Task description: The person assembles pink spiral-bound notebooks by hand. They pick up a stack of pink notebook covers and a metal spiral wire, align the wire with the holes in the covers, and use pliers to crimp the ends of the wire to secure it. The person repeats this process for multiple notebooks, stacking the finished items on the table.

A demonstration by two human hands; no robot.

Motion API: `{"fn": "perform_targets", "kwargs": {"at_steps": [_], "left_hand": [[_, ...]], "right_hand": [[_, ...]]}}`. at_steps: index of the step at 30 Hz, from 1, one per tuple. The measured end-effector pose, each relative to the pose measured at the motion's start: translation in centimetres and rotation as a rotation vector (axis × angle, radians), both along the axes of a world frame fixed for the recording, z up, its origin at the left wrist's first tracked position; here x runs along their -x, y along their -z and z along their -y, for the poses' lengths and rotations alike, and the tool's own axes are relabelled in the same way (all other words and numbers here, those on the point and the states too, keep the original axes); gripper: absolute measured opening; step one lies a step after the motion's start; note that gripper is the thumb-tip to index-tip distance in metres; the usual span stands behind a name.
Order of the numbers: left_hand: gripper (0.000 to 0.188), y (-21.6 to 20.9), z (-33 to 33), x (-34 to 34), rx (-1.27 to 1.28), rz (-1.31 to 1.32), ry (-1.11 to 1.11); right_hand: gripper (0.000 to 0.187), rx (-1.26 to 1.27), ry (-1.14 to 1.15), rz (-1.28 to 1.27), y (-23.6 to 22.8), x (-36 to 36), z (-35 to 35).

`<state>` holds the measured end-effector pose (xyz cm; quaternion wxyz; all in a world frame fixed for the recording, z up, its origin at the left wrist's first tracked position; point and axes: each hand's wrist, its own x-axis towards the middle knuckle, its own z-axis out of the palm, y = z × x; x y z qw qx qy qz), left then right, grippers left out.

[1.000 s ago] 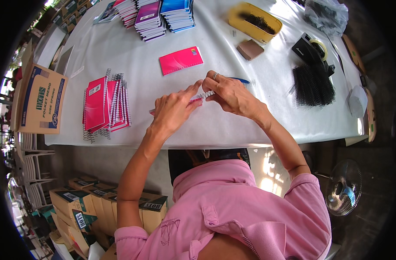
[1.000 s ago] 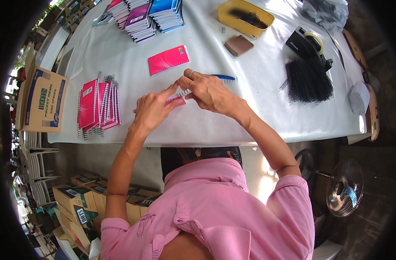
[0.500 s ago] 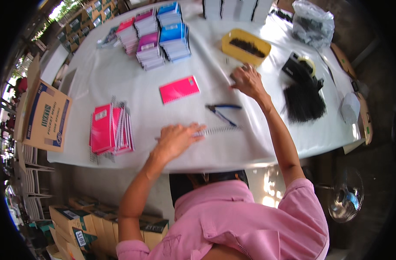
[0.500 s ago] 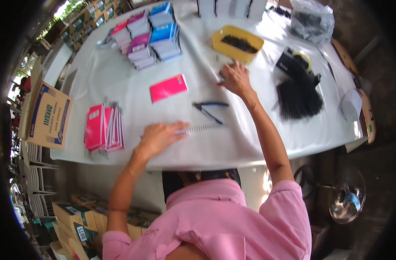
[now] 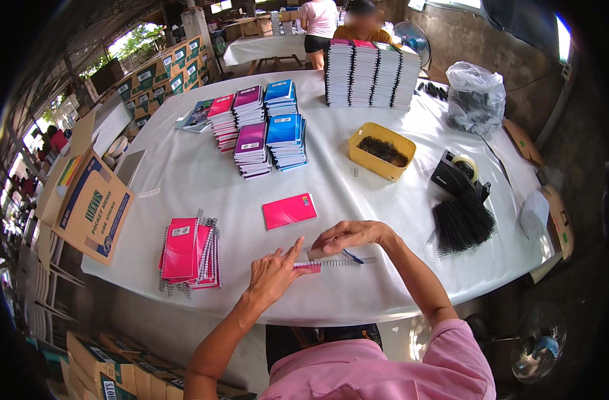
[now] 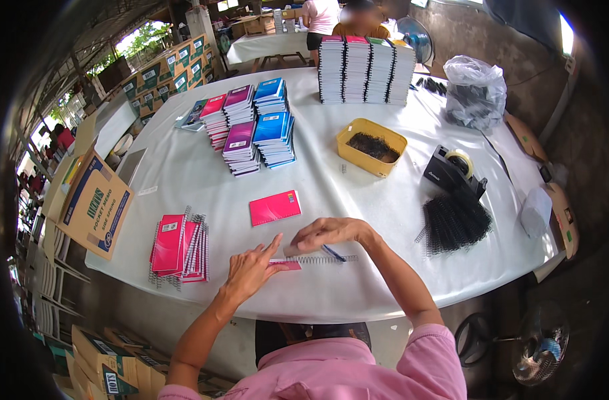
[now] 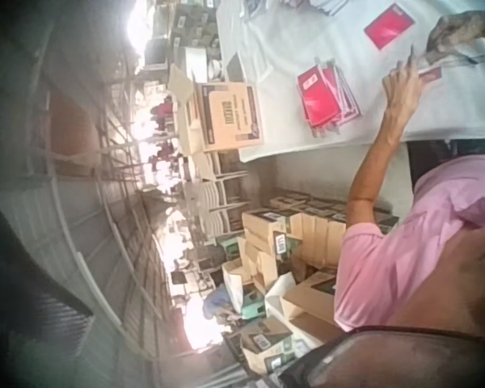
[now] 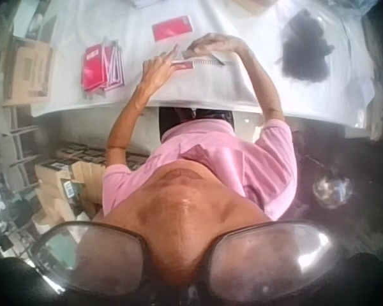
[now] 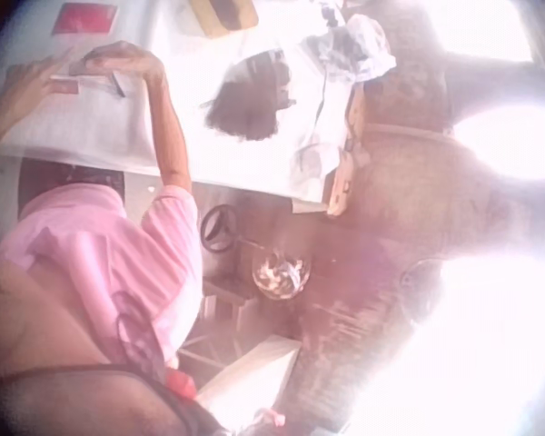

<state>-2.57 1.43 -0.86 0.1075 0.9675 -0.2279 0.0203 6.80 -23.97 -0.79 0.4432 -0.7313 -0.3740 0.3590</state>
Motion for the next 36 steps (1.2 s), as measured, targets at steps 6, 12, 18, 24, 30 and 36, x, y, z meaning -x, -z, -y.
{"fn": "perform_targets", "kwargs": {"at_steps": [6, 12, 18, 24, 30, 36], "left_hand": [[0.075, 1.7, -0.7, -0.2, 0.018, 0.153, -0.002], [0.072, 1.3, -0.7, -0.8, -0.011, 0.080, -0.057], [0.070, 1.2, -1.1, -1.2, 0.015, 0.155, -0.057], [0.070, 0.1, -0.9, -1.3, 0.085, -0.025, -0.179], [0.075, 1.8, -1.4, -2.1, 0.230, 0.094, -0.144], [0.082, 2.7, -1.5, -2.4, 0.265, 0.128, -0.197]], "right_hand": [[0.063, 0.096, 0.040, -0.005, -1.6, 0.6, -1.4], [0.062, -0.033, 0.207, -0.045, -0.5, 1.1, -1.2], [0.073, -0.111, 0.063, -0.082, 0.1, -1.0, -1.7], [0.066, -0.118, 0.051, -0.066, -0.1, -1.4, -2.4], [0.079, -0.234, 0.094, -0.179, 0.5, -1.9, -2.6], [0.069, -0.357, 0.109, -0.384, 1.4, -2.9, -2.1]]}}
